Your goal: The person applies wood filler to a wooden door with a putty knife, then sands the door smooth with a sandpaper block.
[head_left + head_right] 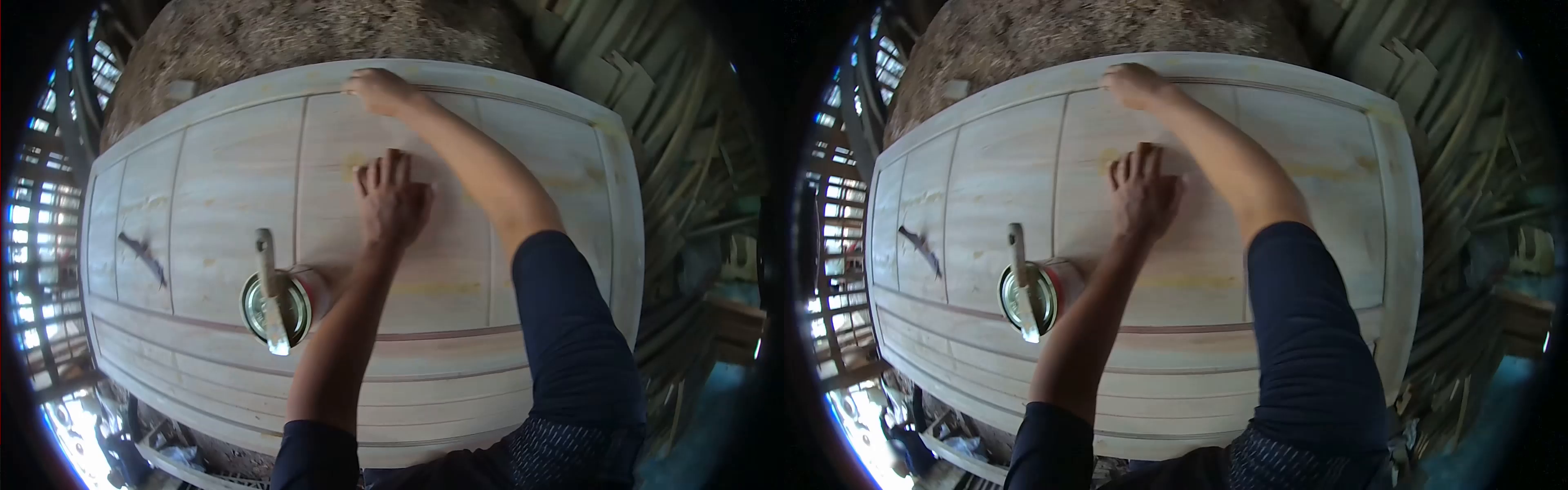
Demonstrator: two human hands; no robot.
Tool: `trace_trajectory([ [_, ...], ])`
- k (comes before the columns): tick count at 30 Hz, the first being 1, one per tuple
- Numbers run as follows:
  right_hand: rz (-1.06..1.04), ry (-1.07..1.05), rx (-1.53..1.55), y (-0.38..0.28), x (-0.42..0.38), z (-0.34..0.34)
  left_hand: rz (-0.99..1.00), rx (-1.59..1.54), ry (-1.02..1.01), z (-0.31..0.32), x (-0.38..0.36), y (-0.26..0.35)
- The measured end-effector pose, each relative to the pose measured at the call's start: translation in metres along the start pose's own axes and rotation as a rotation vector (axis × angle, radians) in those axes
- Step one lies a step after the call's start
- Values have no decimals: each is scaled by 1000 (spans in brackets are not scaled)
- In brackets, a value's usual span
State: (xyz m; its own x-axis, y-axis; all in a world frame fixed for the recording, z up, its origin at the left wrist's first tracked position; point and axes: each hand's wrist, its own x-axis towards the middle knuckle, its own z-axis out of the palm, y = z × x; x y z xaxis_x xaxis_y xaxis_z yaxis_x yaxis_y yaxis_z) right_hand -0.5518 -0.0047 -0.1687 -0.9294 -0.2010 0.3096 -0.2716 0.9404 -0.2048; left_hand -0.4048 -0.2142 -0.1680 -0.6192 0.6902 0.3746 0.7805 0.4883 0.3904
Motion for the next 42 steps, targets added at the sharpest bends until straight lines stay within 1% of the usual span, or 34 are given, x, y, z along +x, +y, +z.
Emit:
trace_trajectory([
  [2,88,79,-19,50,-99,-40,-8,2,-17,1,3,0],
  [3,160,-7,-74,72,-153,-75,-35,21,-32,1,3,0],
  [4,286,-23,-185,92,-216,-108,-43,-19,-35,-11,3,8],
  [5,409,-34,-296,111,-264,-134,-41,-18,-32,-9,3,10],
  [7,373,-19,-288,150,-300,-151,-28,10,-21,-7,3,9],
  [8,355,-18,-279,159,-319,-152,-25,11,-33,-7,0,9],
  [9,307,30,-218,144,-298,-137,59,-37,10,-8,0,9],
  [10,258,79,-162,117,-252,-115,145,-88,57,-7,3,10],
  [11,234,27,-198,95,-212,-97,158,-95,59,-4,3,8],
  [12,209,-25,-232,87,-193,-90,197,-174,45,2,-1,4],
  [13,227,-19,-232,94,-210,-101,237,-249,17,3,-3,6],
  [14,259,16,-176,98,-230,-113,249,-247,-5,5,-7,7],
  [15,278,53,-122,106,-245,-124,225,-241,-41,1,-5,7],
  [17,339,152,-208,154,-332,-153,203,-231,-73,-2,-3,8],
  [18,431,130,-205,173,-372,-171,199,-226,-76,-3,-2,9],
  [19,516,107,-205,186,-392,-183,193,-221,-72,-3,1,10],
  [20,516,103,-200,177,-379,-175,188,-220,-77,-4,-1,12],
  [22,289,144,-206,154,-333,-157,156,-217,-68,-5,-1,15],
  [23,275,149,-208,159,-329,-164,153,-211,-55,-4,2,18],
  [25,277,68,-122,158,-327,-162,174,-195,-66,-6,-1,16],
  [26,402,79,-201,155,-351,-181,174,-182,-72,-7,-2,14],
  [27,393,91,-196,166,-367,-187,171,-179,-72,-7,-1,14],
  [29,445,91,-243,182,-393,-195,169,-176,-73,-6,3,13],
  [30,421,126,-155,163,-370,-189,158,-184,-79,-6,2,13],
  [32,290,148,-110,139,-300,-144,142,-184,-75,-6,2,16],
  [34,179,101,-49,113,-227,-109,163,-154,-71,-6,0,15],
  [35,175,109,-45,114,-219,-108,163,-144,-70,-6,0,17],
  [37,64,19,7,117,-216,-112,158,-161,-87,-7,1,17],
  [38,137,-4,-73,125,-244,-127,168,-167,-98,-6,2,16],
  [40,275,145,-169,153,-324,-157,103,-172,-115,-7,1,16],
  [41,298,91,-194,174,-362,-176,108,-181,-121,-8,2,15],
  [42,311,39,-222,193,-382,-195,138,-176,-105,-9,5,15],
])
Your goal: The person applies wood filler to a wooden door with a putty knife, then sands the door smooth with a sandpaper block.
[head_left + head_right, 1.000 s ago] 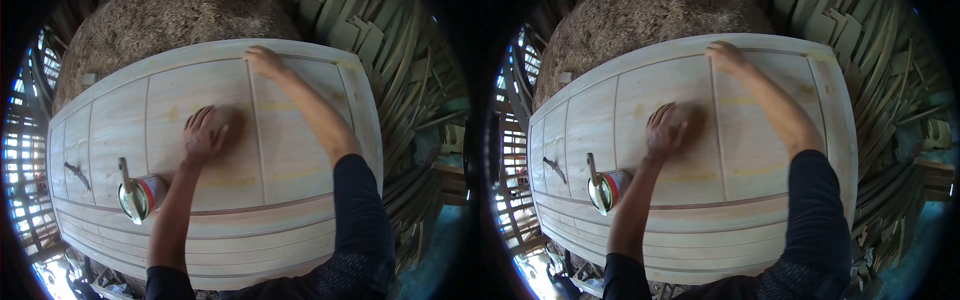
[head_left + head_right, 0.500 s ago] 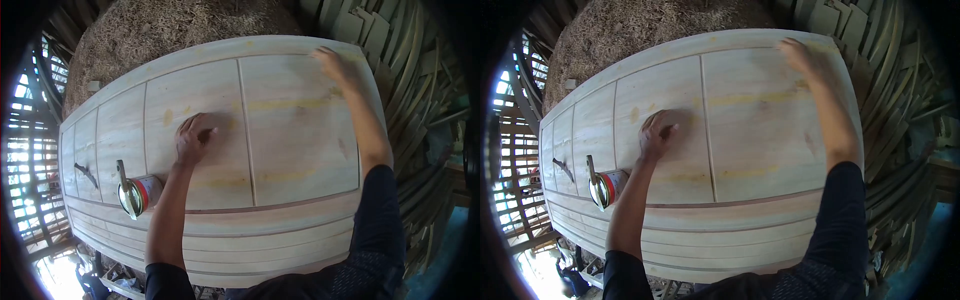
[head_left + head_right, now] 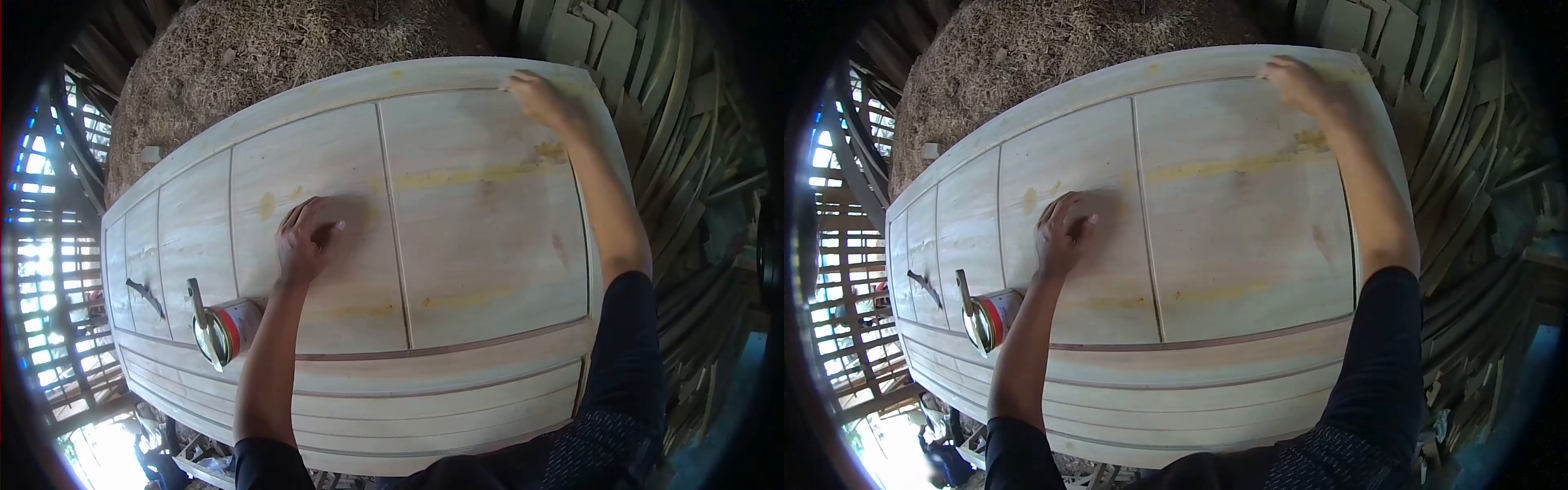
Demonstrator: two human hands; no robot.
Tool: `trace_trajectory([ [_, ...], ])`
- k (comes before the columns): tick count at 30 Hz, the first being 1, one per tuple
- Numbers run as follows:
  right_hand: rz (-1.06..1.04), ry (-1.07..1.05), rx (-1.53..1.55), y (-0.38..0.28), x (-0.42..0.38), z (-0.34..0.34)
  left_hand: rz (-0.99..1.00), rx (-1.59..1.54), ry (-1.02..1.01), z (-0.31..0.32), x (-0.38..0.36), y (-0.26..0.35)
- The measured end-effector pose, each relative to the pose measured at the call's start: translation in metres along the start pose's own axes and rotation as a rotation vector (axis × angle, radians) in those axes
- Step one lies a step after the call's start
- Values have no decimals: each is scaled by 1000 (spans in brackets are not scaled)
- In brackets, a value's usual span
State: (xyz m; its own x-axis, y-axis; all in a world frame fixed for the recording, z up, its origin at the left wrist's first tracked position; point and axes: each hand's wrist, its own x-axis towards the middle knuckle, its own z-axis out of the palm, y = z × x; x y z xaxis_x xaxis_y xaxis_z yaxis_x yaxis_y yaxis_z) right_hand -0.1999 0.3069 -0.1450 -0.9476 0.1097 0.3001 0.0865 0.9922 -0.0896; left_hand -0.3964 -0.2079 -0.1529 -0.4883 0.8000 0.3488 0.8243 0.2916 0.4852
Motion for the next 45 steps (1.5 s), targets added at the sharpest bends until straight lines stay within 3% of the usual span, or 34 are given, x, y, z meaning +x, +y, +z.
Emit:
trace_trajectory([
  [3,123,131,135,18,-2,-25,3,3,-3,0,-3,3],
  [6,182,86,301,13,14,-3,-1,-1,1,1,0,3],
  [11,48,99,291,31,11,9,-31,41,-4,0,-2,2],
  [15,126,33,421,12,18,9,-24,5,4,1,-1,1],
  [17,329,-7,514,5,22,1,-13,-4,13,2,1,0],
  [18,327,-9,513,14,20,3,-14,-4,8,2,0,-1],
  [20,225,65,444,38,16,10,-29,-3,9,3,-2,0],
  [23,89,168,514,11,43,30,-46,19,11,0,0,0],
  [27,-24,77,515,-90,128,74,-17,43,-1,-1,-3,0],
  [30,-131,106,524,-95,134,66,5,32,5,5,1,2],
  [32,-128,136,466,-57,105,58,13,37,31,0,-1,-2],
  [34,-119,163,400,-59,107,58,-9,-1,13,0,0,0],
  [36,-100,112,666,-87,131,81,-18,-5,3,-1,-3,0],
  [38,-148,138,595,-152,181,104,-33,-1,17,2,-1,1],
  [41,-275,123,469,-155,198,101,33,23,39,0,0,-5],
  [42,-120,-57,516,-134,179,88,7,-3,27,0,-1,-3],
  [45,-148,75,448,-90,139,72,-15,-37,31,0,-2,-6],
])
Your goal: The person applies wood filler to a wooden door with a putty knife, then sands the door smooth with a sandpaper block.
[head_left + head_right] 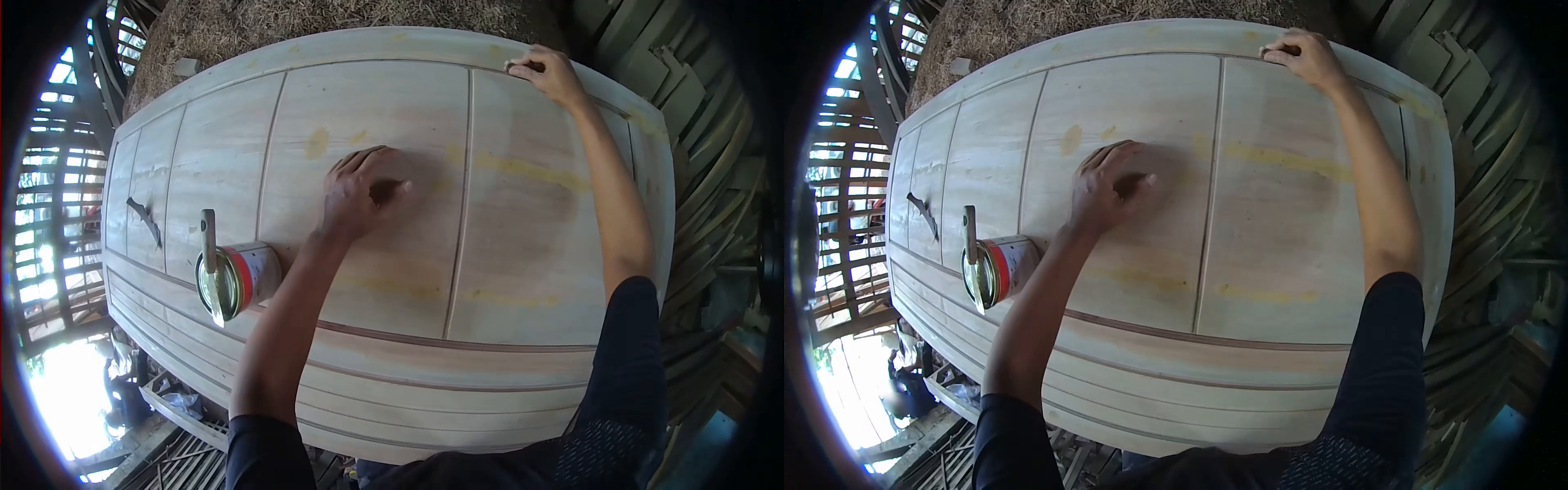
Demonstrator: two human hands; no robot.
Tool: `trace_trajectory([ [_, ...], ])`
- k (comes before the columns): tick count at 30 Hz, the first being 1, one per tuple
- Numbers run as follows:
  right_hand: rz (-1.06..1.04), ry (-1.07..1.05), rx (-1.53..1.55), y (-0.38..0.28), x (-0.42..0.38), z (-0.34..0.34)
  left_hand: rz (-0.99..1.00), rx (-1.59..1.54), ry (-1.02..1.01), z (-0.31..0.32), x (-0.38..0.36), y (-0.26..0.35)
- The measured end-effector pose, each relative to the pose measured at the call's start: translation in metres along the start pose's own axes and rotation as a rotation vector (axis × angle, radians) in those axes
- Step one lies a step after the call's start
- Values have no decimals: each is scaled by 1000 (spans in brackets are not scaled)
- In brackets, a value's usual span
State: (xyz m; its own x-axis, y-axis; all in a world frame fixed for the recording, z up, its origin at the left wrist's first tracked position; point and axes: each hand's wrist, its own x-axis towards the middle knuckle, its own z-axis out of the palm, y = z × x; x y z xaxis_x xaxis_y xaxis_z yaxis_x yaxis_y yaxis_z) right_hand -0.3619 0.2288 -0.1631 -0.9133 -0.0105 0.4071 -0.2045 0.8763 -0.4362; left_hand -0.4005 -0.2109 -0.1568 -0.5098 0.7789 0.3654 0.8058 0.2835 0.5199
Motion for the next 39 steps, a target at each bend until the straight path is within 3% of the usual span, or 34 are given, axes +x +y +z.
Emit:
trace_trajectory([
  [2,32,84,10,-6,-1,8,-3,-11,6,1,-3,1],
  [4,39,18,92,-36,41,38,5,-8,9,1,-1,2],
  [6,-80,6,-28,-50,57,51,17,-14,19,5,-2,3],
  [9,1,-25,46,-3,8,3,13,-14,28,3,-4,-2],
  [12,170,23,28,-19,-6,-5,2,-11,25,-1,0,0],
  [13,161,-5,192,-10,13,24,5,-12,23,-2,1,4],
  [15,-45,70,162,-46,67,79,27,-2,27,2,-1,-1],
  [18,-61,-11,118,-53,84,80,66,0,35,4,0,0],
  [20,57,-58,262,-16,37,42,56,-5,51,3,-4,-2],
  [23,13,65,53,-4,-13,-15,18,-54,47,1,0,-6],
  [25,228,14,-23,-14,-15,-14,16,-44,25,3,-2,-5],
  [27,154,-48,33,-38,35,33,17,-27,30,2,-2,-5],
  [29,7,75,56,-59,79,94,19,-12,39,5,-5,0],
  [32,17,47,25,-60,76,77,36,15,54,4,-4,-5],
  [33,117,-57,143,-44,58,60,25,-1,53,4,-4,-4],
  [35,115,74,141,-17,15,33,7,-18,57,2,-2,-4],
  [39,135,-22,125,-38,68,81,5,-37,47,2,-5,-2],
])
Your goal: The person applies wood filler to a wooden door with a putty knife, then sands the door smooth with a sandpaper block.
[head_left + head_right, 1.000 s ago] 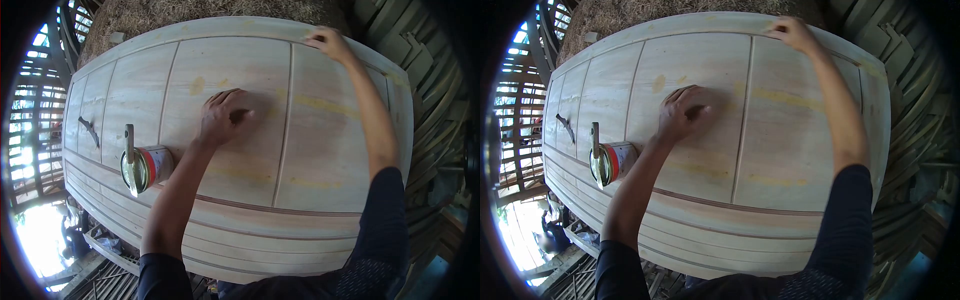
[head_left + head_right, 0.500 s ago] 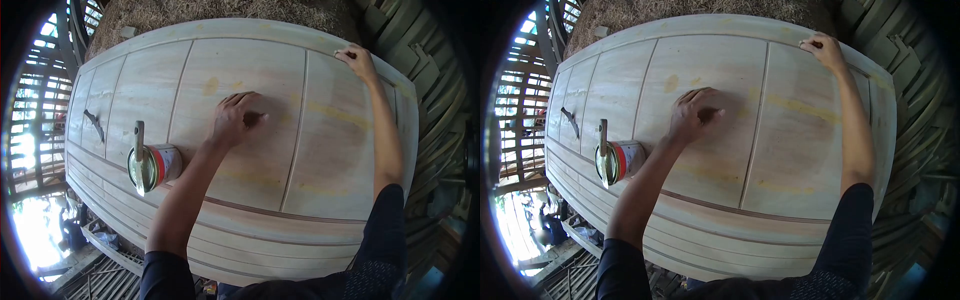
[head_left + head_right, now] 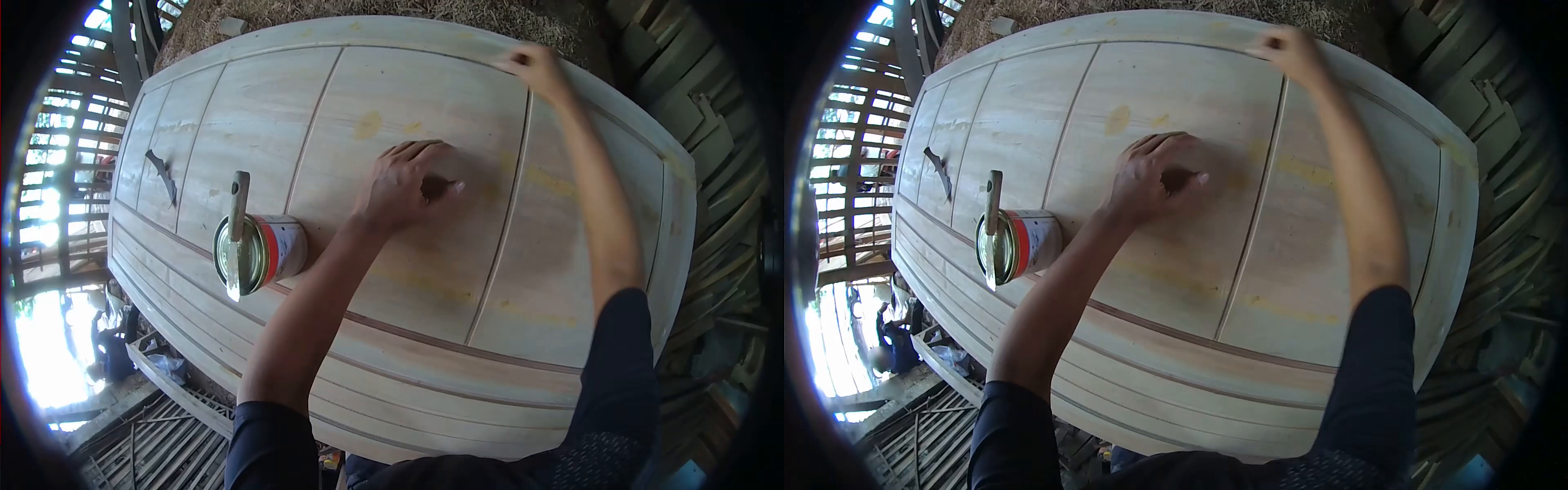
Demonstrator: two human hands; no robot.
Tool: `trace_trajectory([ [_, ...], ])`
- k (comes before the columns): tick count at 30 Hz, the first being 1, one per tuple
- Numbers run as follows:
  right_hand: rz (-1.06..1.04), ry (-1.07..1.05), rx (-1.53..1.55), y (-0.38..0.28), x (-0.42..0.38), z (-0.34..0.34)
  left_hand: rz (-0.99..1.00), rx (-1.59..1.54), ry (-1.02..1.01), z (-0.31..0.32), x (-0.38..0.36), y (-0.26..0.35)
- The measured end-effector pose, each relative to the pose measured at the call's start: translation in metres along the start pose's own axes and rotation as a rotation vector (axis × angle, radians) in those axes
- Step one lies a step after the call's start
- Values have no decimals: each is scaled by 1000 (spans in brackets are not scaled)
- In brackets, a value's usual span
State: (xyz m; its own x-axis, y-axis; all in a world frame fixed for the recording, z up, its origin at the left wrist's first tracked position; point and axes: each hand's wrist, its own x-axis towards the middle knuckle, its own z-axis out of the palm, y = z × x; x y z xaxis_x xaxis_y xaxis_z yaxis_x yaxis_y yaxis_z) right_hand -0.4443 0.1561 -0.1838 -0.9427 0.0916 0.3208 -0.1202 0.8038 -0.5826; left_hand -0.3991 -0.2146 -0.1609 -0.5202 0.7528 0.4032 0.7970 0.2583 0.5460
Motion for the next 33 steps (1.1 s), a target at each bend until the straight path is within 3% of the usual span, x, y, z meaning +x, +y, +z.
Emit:
trace_trajectory([
  [2,-43,14,-98,-51,55,65,-8,8,5,0,4,-2],
  [4,-66,-41,-120,-82,83,85,17,-4,-14,0,3,-5],
  [7,-135,-58,25,-35,53,41,9,6,-27,-3,3,-2],
  [10,-159,-35,-19,0,2,-19,-34,-42,-16,-1,3,-2],
  [12,-65,-25,64,8,-11,-23,-23,-38,-21,-2,3,-6],
  [14,-28,-65,55,-23,27,19,10,-32,-24,-1,3,-3],
  [16,-123,53,158,-37,69,93,41,31,-29,1,3,-5],
  [17,-159,62,-70,-51,81,94,70,10,-35,3,5,-6],
  [20,-68,-36,1,-29,34,27,60,36,-54,6,3,-6],
  [21,-151,45,67,8,1,-1,35,28,-56,3,3,-2],
  [22,83,14,26,17,-44,-49,7,28,-52,0,4,0],
  [23,111,2,-124,30,-85,-94,3,22,-48,-1,4,0],
  [25,98,141,-109,75,-144,-147,13,24,-33,-1,5,1],
  [27,34,136,-169,77,-154,-154,-6,38,-50,0,2,5],
  [30,-70,94,-83,37,-86,-87,10,72,-64,-5,6,7],
  [31,-160,91,-181,21,-68,-75,12,69,-76,-3,6,10],
  [33,-202,103,-294,31,-87,-99,18,57,-91,2,7,10],
])
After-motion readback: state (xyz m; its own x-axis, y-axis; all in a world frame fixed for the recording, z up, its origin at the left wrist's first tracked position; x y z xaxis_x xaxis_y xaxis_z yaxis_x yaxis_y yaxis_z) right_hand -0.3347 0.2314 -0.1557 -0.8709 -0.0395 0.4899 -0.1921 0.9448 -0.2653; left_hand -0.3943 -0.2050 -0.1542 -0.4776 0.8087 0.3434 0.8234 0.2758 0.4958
